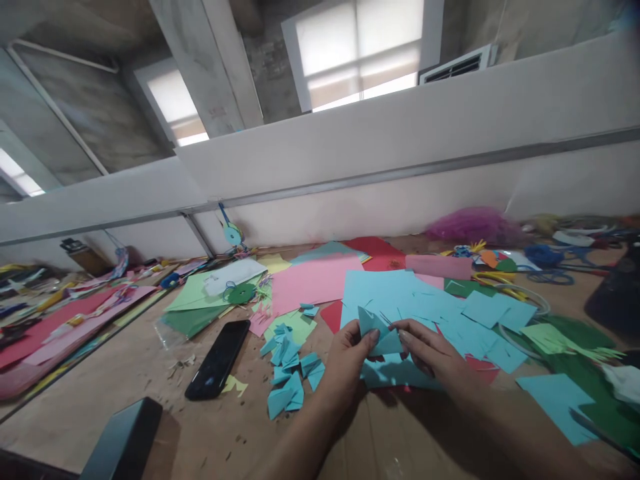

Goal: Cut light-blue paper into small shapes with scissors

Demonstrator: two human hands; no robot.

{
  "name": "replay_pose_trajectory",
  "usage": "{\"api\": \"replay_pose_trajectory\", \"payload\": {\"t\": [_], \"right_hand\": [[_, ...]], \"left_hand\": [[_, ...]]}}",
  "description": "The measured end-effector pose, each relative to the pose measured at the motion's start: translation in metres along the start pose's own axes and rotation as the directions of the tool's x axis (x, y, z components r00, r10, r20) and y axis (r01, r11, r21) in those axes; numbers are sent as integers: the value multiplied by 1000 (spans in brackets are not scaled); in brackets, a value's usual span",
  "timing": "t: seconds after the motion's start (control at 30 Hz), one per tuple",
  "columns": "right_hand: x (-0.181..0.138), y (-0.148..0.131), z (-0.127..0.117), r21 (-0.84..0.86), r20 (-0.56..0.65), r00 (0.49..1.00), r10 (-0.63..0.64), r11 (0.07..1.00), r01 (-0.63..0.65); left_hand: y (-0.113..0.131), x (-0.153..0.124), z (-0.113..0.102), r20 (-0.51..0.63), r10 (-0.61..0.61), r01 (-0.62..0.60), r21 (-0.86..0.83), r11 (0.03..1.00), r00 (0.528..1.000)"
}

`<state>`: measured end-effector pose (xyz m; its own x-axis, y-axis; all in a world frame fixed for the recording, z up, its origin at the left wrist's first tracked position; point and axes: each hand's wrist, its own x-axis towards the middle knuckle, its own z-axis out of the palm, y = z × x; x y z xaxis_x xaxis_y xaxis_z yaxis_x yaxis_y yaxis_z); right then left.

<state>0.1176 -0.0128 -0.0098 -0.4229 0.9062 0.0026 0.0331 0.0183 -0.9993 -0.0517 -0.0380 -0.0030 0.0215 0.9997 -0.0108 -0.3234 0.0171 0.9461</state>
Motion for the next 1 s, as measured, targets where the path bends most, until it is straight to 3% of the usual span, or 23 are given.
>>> {"api": "replay_pose_trajectory", "payload": {"t": [0.3, 0.63, 1.0], "right_hand": [[-9, -22, 5, -212, 58, 976, -208, 953, 216], [-13, -22, 3, -301, 81, 974, -210, 927, 225], [-15, -24, 7, -254, 76, 975, -211, 941, 223]], "left_hand": [[2, 1, -1, -30, 35, -33, 75, 997, 999], [0, 1, -6, -32, 86, -82, 103, 991, 996], [-10, 3, -11, -52, 99, -95, 80, 992, 994]]}}
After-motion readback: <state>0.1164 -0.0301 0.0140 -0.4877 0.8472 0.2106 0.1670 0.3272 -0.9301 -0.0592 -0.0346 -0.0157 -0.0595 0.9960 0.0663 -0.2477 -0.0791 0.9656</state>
